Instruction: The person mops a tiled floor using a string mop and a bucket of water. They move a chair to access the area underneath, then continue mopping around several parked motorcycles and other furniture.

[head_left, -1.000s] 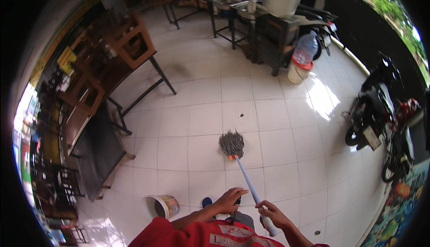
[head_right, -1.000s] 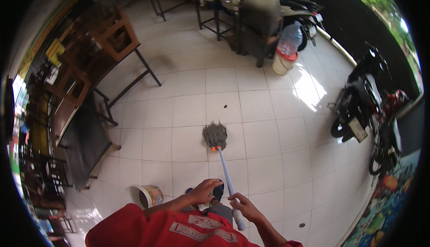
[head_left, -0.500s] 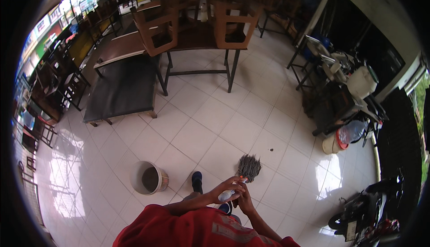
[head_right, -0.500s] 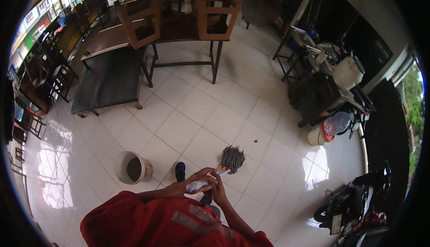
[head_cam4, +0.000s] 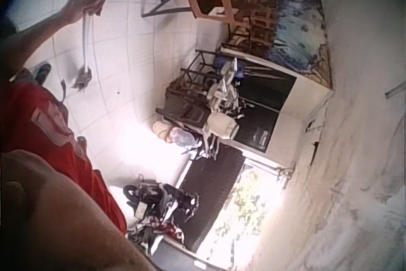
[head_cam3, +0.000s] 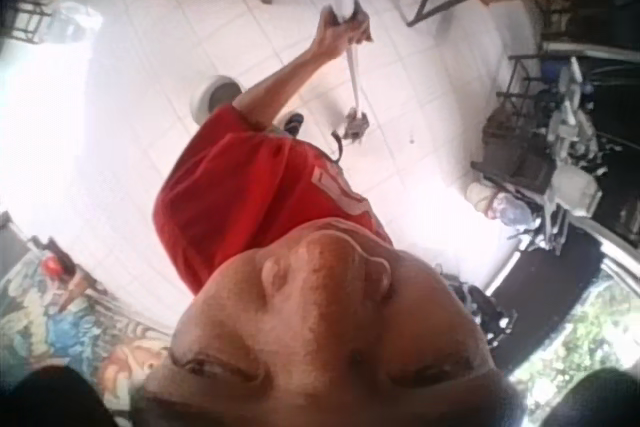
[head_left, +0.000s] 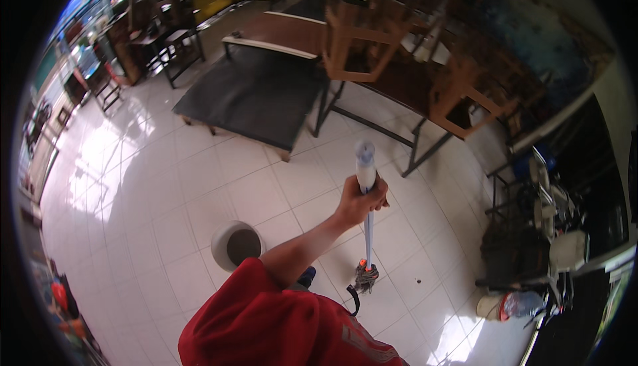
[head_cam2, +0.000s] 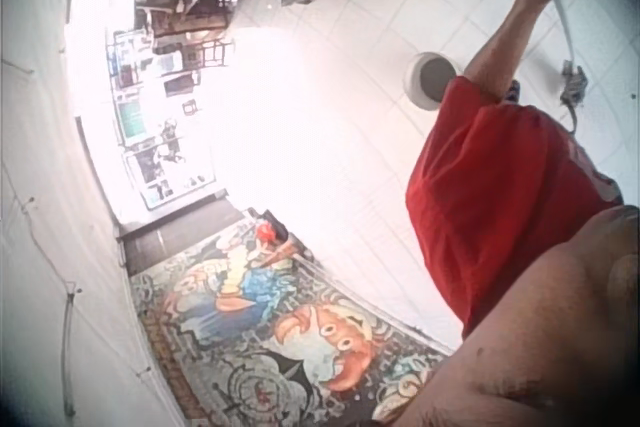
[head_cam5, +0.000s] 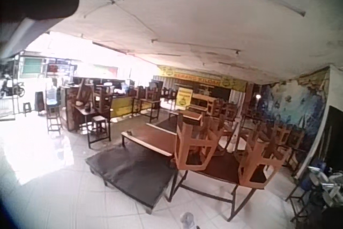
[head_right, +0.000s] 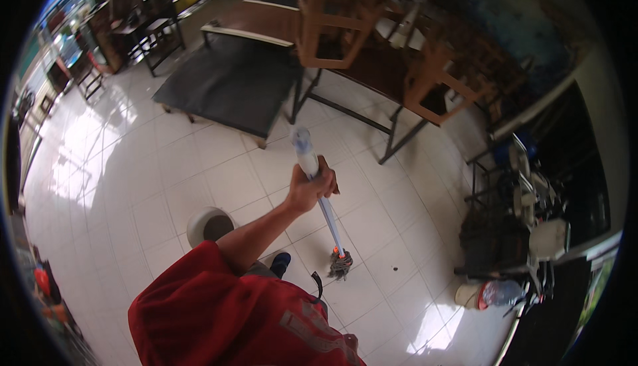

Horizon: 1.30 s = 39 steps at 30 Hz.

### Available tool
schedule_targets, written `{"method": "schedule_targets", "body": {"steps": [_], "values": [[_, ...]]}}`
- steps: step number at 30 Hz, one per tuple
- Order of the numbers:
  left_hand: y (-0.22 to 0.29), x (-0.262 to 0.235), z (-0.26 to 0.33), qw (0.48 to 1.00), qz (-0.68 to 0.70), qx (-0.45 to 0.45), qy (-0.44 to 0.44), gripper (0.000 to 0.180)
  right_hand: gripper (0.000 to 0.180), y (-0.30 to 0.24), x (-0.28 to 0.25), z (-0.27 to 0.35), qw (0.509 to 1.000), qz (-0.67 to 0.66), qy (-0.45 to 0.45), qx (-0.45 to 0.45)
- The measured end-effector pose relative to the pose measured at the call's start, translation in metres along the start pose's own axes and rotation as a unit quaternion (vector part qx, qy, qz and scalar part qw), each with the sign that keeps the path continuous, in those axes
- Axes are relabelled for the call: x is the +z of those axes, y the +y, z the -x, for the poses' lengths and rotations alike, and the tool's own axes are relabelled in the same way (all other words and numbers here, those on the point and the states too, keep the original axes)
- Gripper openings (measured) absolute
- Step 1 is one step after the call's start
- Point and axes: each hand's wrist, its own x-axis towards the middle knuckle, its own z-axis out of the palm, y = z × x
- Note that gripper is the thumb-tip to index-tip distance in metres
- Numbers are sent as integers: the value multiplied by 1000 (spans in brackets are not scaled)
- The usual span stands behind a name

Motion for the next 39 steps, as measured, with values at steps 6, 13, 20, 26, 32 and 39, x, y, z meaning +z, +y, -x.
{"method": "schedule_targets", "body": {"steps": [6, 13, 20, 26, 32, 39], "values": [[117, -88, 6, 979, 6, 201, 34, 17, 18, -53, -1, -48, 992, 100, -48, -56], [182, -156, 82, 914, -178, 310, 194, 27, 20, -229, 12, -82, 980, 137, -50, -136], [189, -199, 109, 831, -344, 327, 290, 33, 23, -309, 46, -92, 962, 187, -113, -163], [149, -249, 113, 754, -414, 248, 446, 28, 22, -301, 37, -132, 896, 324, -158, -260], [38, -343, 164, 548, -624, 134, 541, 26, 20, -339, 39, -220, 912, 343, -168, -151], [-22, -315, 168, 549, -623, 73, 553, 13, 17, -453, 36, -283, 937, 277, -143, -156]]}}
